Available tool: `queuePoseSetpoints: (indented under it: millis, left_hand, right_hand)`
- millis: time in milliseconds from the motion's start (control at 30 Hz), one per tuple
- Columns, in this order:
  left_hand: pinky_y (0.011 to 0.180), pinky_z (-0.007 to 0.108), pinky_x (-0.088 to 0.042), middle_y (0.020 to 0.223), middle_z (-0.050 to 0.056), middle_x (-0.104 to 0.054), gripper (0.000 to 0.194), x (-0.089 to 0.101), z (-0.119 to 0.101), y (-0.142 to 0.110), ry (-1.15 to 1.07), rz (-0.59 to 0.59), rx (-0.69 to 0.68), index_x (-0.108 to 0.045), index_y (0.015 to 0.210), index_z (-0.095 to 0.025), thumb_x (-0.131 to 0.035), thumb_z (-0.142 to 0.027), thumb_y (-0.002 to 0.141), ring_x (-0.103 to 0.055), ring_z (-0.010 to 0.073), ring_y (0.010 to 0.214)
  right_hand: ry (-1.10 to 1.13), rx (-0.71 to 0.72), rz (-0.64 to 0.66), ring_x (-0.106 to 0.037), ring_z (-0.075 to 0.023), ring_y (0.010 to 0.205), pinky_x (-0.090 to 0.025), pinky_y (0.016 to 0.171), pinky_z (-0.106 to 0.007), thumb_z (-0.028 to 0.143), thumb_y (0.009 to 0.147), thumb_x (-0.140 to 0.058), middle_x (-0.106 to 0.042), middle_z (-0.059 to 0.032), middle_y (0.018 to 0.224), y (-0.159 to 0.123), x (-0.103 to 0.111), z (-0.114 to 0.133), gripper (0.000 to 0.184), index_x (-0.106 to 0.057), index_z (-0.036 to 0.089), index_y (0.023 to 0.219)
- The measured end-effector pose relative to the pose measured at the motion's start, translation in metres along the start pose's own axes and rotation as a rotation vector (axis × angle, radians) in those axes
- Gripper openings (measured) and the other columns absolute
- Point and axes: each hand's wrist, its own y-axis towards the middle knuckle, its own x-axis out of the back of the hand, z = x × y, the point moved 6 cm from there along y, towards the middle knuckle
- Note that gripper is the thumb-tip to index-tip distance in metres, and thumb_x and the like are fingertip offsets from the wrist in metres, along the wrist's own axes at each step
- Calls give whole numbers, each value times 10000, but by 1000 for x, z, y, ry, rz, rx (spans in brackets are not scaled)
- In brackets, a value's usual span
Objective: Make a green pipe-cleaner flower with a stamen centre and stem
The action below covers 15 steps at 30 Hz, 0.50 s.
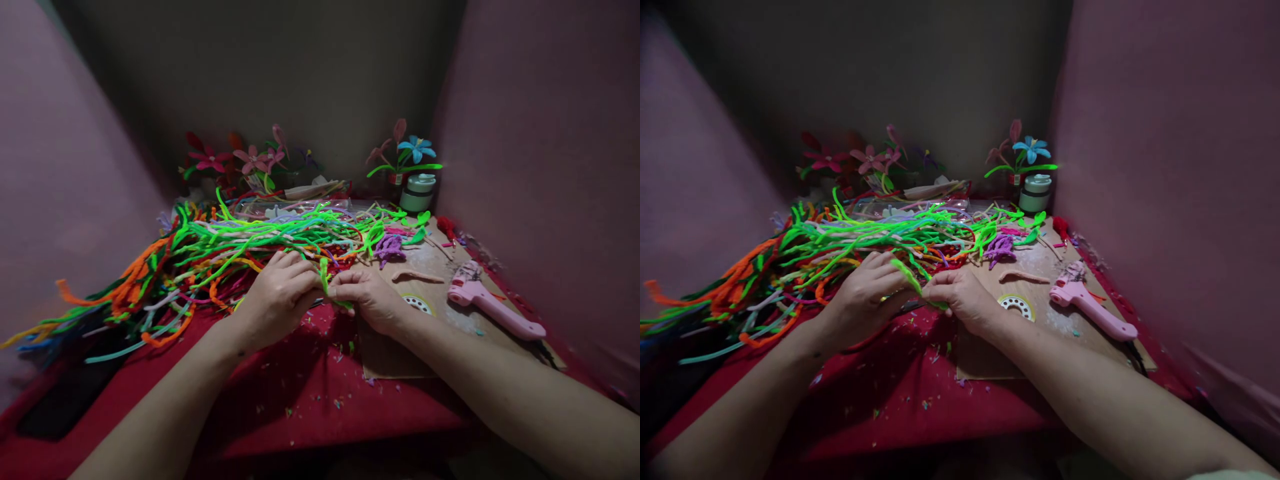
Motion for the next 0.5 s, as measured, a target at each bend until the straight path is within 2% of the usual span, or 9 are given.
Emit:
queuePoseSetpoints:
  millis: [267,500]
  left_hand:
    - [719,270,-401,780,38,-624,140,4,12,-1,-421,-45,100,-636,793,-170,-508,-191,846,-523,147,767]
    - [710,279,-422,772,55,-638,127,7,11,0,-519,-15,147,-666,821,-152,-574,-239,808,-538,156,746]
  right_hand:
    - [130,31,81,-354,-64,418,-241,420,-224,241,645,-653,-474,43,471,1,-5,-2,152,-578,138,562]
    - [153,24,76,-361,-60,398,-239,401,-218,220,654,-648,-489,40,464,-1,-5,-2,129,-592,134,576]
